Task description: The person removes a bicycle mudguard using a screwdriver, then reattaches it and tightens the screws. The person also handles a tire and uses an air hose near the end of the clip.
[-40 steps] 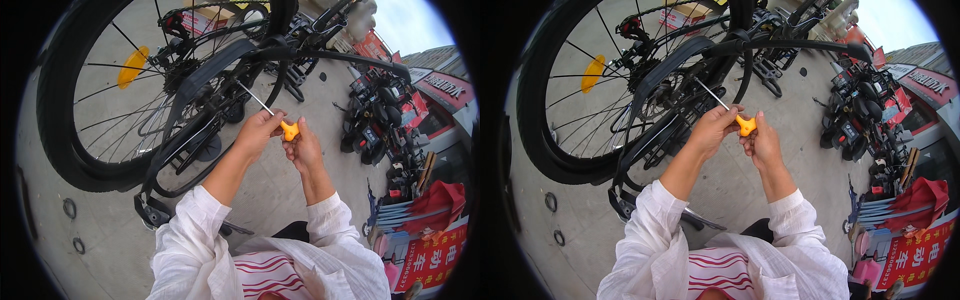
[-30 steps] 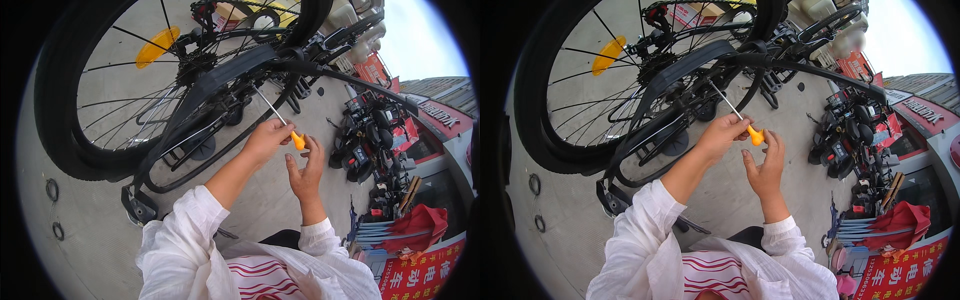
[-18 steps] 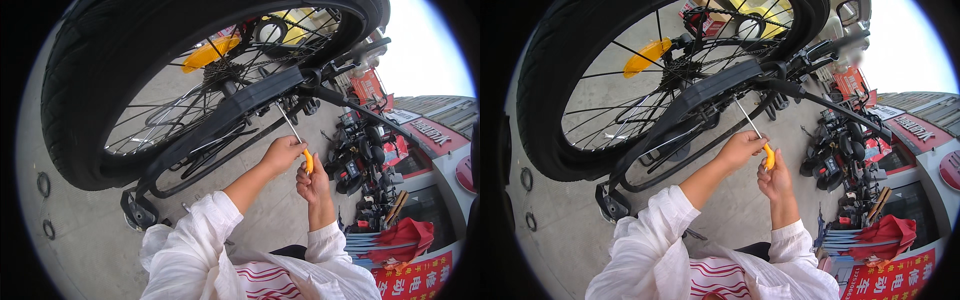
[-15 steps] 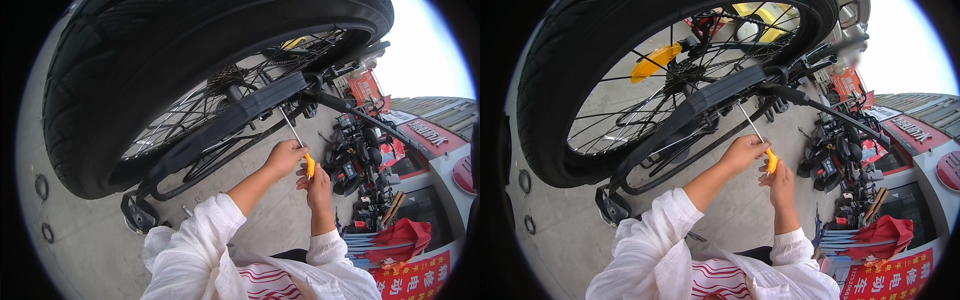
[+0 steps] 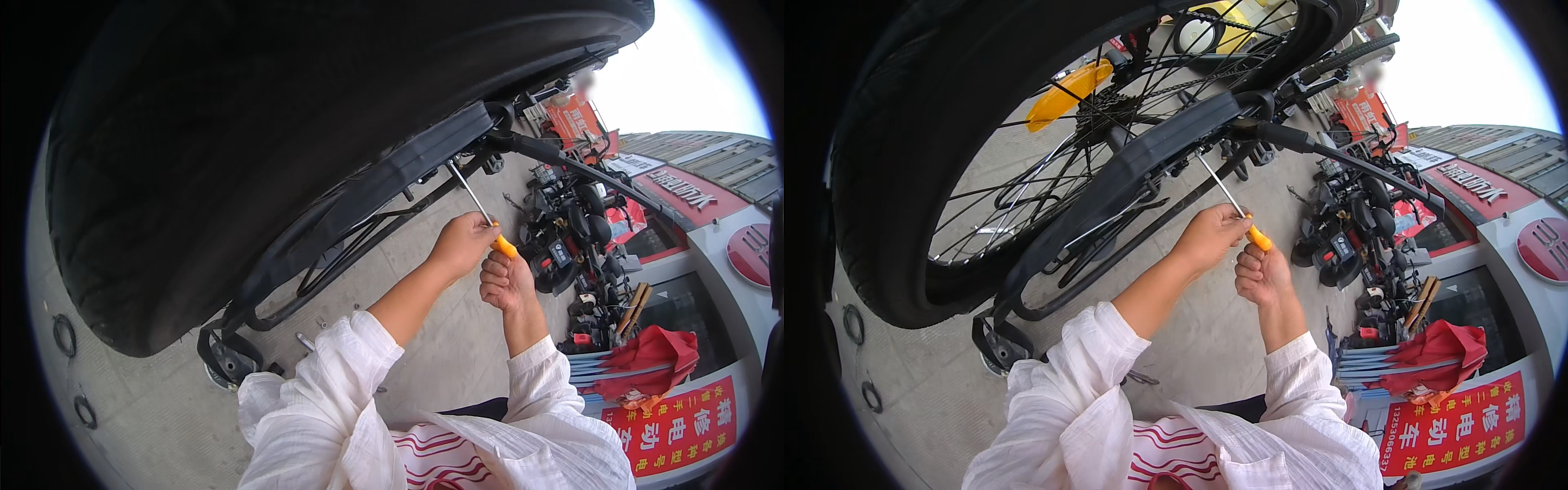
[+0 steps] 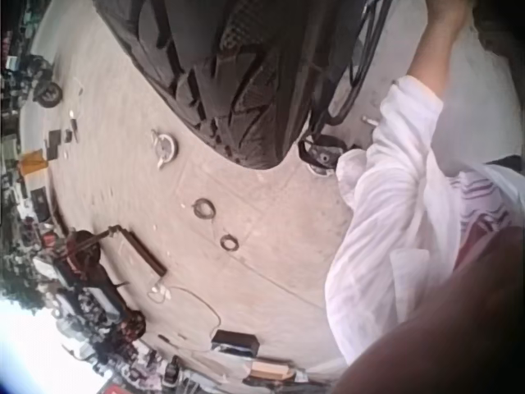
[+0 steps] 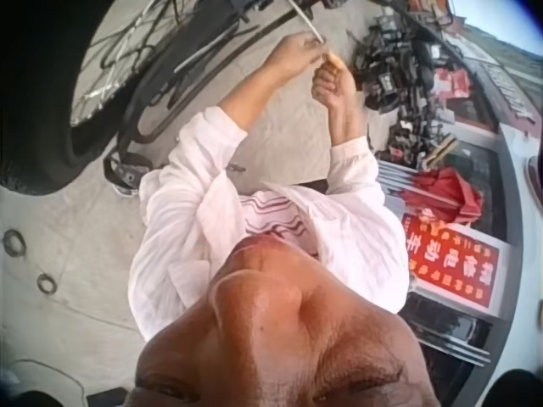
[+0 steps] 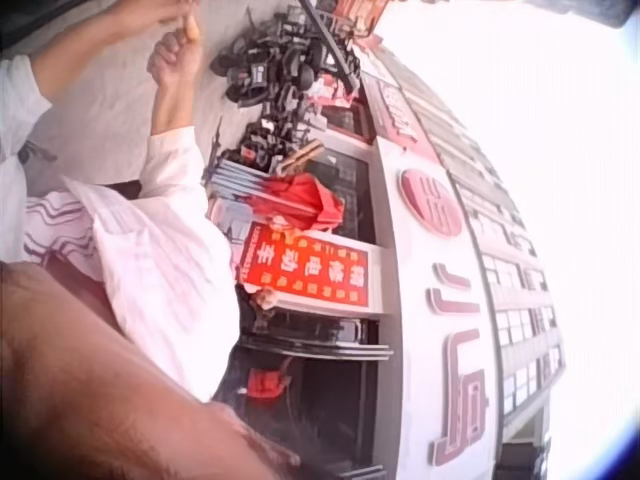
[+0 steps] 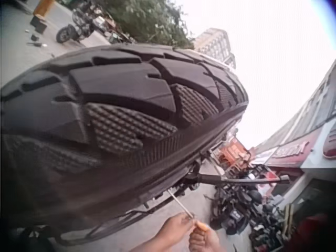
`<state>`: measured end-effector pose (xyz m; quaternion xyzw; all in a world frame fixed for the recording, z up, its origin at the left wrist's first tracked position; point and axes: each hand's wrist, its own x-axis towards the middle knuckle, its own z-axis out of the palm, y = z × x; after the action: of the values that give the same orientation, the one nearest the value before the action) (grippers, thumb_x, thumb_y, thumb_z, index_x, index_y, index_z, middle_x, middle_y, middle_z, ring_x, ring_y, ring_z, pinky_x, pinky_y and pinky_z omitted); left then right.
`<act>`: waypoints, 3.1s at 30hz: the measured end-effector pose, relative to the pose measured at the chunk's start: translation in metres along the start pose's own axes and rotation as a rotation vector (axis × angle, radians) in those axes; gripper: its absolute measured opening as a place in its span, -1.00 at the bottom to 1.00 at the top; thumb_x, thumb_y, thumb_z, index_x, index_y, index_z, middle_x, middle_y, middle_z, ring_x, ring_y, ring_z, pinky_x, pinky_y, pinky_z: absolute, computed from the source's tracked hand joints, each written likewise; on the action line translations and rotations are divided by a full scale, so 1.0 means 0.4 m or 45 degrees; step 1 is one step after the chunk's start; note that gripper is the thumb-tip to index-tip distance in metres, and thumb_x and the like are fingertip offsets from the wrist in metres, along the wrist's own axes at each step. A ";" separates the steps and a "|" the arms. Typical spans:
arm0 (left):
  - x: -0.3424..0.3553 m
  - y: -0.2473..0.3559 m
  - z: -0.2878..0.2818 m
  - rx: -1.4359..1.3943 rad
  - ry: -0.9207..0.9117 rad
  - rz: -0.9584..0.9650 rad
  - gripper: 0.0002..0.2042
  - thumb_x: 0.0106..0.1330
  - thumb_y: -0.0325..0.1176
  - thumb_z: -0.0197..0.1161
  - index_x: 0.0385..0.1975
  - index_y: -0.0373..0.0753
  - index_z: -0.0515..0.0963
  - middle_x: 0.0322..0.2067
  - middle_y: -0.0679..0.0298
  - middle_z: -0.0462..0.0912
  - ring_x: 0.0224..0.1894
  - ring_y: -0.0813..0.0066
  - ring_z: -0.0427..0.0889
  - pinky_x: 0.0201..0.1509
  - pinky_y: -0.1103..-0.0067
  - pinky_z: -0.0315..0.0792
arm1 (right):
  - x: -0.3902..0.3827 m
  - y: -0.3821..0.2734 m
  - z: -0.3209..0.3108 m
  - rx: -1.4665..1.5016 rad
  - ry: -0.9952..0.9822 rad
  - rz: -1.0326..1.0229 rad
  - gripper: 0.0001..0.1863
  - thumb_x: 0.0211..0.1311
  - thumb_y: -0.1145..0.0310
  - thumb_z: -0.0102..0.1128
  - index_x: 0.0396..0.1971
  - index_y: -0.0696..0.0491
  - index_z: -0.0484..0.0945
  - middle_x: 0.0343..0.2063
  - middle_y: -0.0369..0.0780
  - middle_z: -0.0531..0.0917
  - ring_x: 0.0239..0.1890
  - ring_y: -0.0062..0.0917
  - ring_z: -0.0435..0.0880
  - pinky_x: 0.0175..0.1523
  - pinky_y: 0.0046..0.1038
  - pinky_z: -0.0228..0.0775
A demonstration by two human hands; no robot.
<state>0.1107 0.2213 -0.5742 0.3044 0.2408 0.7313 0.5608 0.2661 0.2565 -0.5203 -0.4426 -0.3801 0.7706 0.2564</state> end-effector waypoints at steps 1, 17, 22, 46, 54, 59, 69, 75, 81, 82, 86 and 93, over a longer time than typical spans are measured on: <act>0.006 -0.002 -0.006 0.043 -0.008 -0.060 -0.82 0.38 -0.34 0.23 -0.21 -0.32 0.59 -0.43 0.39 0.59 -0.42 0.70 0.43 -0.30 0.69 0.39 | 0.000 -0.009 -0.025 0.302 -0.195 0.263 -0.36 0.45 -0.24 -0.26 -0.60 -0.04 0.48 -0.69 -0.27 0.53 -0.76 -0.64 0.38 -0.65 -0.65 0.14; -0.015 0.025 0.018 0.001 0.065 -0.129 -0.81 0.39 -0.33 0.21 -0.18 -0.33 0.58 -0.41 0.39 0.59 -0.39 0.71 0.45 -0.29 0.72 0.40 | -0.028 0.064 0.032 -1.448 0.426 -1.258 -0.61 0.53 0.12 -0.13 -0.14 0.15 0.53 -0.37 -0.17 0.64 -0.53 -0.56 0.60 -0.43 -0.54 0.45; -0.012 0.011 0.020 -0.011 0.097 -0.115 -0.82 0.39 -0.34 0.21 -0.17 -0.33 0.58 -0.41 0.38 0.59 -0.40 0.72 0.46 -0.30 0.72 0.41 | -0.021 -0.005 -0.015 0.192 -0.184 0.079 -0.42 0.49 -0.16 -0.24 -0.31 0.06 0.55 -0.56 -0.19 0.59 -0.77 -0.61 0.39 -0.64 -0.60 0.25; -0.016 0.034 0.015 0.053 0.060 -0.108 -0.80 0.38 -0.30 0.23 -0.23 -0.33 0.58 -0.40 0.33 0.63 -0.40 0.69 0.51 -0.30 0.70 0.46 | -0.065 0.047 0.042 -1.320 0.543 -1.078 -0.49 0.44 -0.04 -0.02 0.05 0.14 0.46 -0.13 -0.13 0.62 -0.26 -0.43 0.68 -0.23 -0.47 0.54; -0.017 0.032 0.008 0.157 0.048 -0.167 -0.81 0.37 -0.32 0.24 -0.22 -0.32 0.59 -0.37 0.33 0.64 -0.43 0.70 0.48 -0.32 0.70 0.43 | -0.053 0.047 0.044 -1.571 0.440 -1.166 -0.59 0.44 0.08 0.04 -0.06 0.17 0.53 -0.29 -0.16 0.66 -0.42 -0.48 0.63 -0.34 -0.51 0.50; -0.014 0.022 -0.005 0.103 0.085 -0.106 -0.82 0.36 -0.34 0.24 -0.18 -0.32 0.59 -0.36 0.32 0.66 -0.42 0.71 0.48 -0.31 0.71 0.43 | -0.054 0.030 0.029 -0.739 0.154 -0.536 -0.53 0.45 -0.01 -0.01 -0.06 0.14 0.53 -0.40 -0.19 0.67 -0.54 -0.54 0.60 -0.43 -0.54 0.47; -0.013 0.025 0.002 0.093 0.110 -0.085 -0.83 0.36 -0.36 0.24 -0.18 -0.31 0.58 -0.37 0.33 0.66 -0.42 0.71 0.49 -0.31 0.71 0.43 | -0.054 0.075 0.030 -1.883 0.593 -1.533 -0.61 0.40 0.17 0.11 -0.01 0.19 0.53 -0.41 -0.17 0.66 -0.42 -0.46 0.62 -0.29 -0.45 0.48; -0.010 0.022 0.004 0.041 0.078 -0.081 -0.85 0.36 -0.36 0.25 -0.22 -0.31 0.58 -0.39 0.35 0.65 -0.42 0.70 0.48 -0.32 0.71 0.41 | -0.032 -0.007 0.030 -0.324 0.155 -0.182 -0.31 0.46 -0.25 -0.30 -0.47 0.10 0.52 -0.70 -0.27 0.52 -0.72 -0.64 0.41 -0.61 -0.57 0.22; -0.010 0.020 0.007 0.071 0.088 -0.068 -0.85 0.36 -0.36 0.25 -0.22 -0.30 0.59 -0.38 0.34 0.66 -0.39 0.71 0.52 -0.31 0.71 0.41 | -0.045 0.051 0.024 -1.227 0.556 -1.020 -0.62 0.40 0.10 0.02 -0.20 0.17 0.50 -0.36 -0.14 0.58 -0.40 -0.49 0.57 -0.31 -0.47 0.44; -0.009 0.018 0.007 0.075 0.081 -0.069 -0.85 0.36 -0.36 0.25 -0.22 -0.30 0.59 -0.38 0.34 0.67 -0.38 0.72 0.53 -0.31 0.71 0.41 | -0.051 0.066 0.020 -1.585 0.717 -1.375 -0.66 0.37 0.21 0.14 -0.09 0.21 0.50 -0.24 -0.10 0.61 -0.29 -0.44 0.62 -0.21 -0.43 0.51; -0.004 0.016 -0.011 0.092 0.074 -0.071 -0.85 0.36 -0.35 0.24 -0.21 -0.29 0.59 -0.37 0.34 0.67 -0.36 0.72 0.54 -0.30 0.70 0.41 | -0.065 0.071 0.070 -2.114 0.521 -1.598 -0.54 0.19 0.44 0.31 0.07 0.23 0.44 0.03 -0.02 0.54 0.00 -0.28 0.58 0.02 -0.35 0.47; -0.010 0.021 -0.004 0.128 0.054 -0.047 -0.83 0.36 -0.35 0.25 -0.20 -0.31 0.59 -0.37 0.32 0.68 -0.36 0.71 0.54 -0.30 0.69 0.42 | -0.038 0.061 0.060 -1.043 0.450 -0.799 -0.48 0.51 -0.07 -0.20 -0.27 0.09 0.56 -0.59 -0.21 0.61 -0.63 -0.55 0.58 -0.49 -0.53 0.42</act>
<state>0.1045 0.2154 -0.5703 0.3120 0.2948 0.7141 0.5530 0.2510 0.2227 -0.5249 -0.4942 -0.7144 0.3598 0.3406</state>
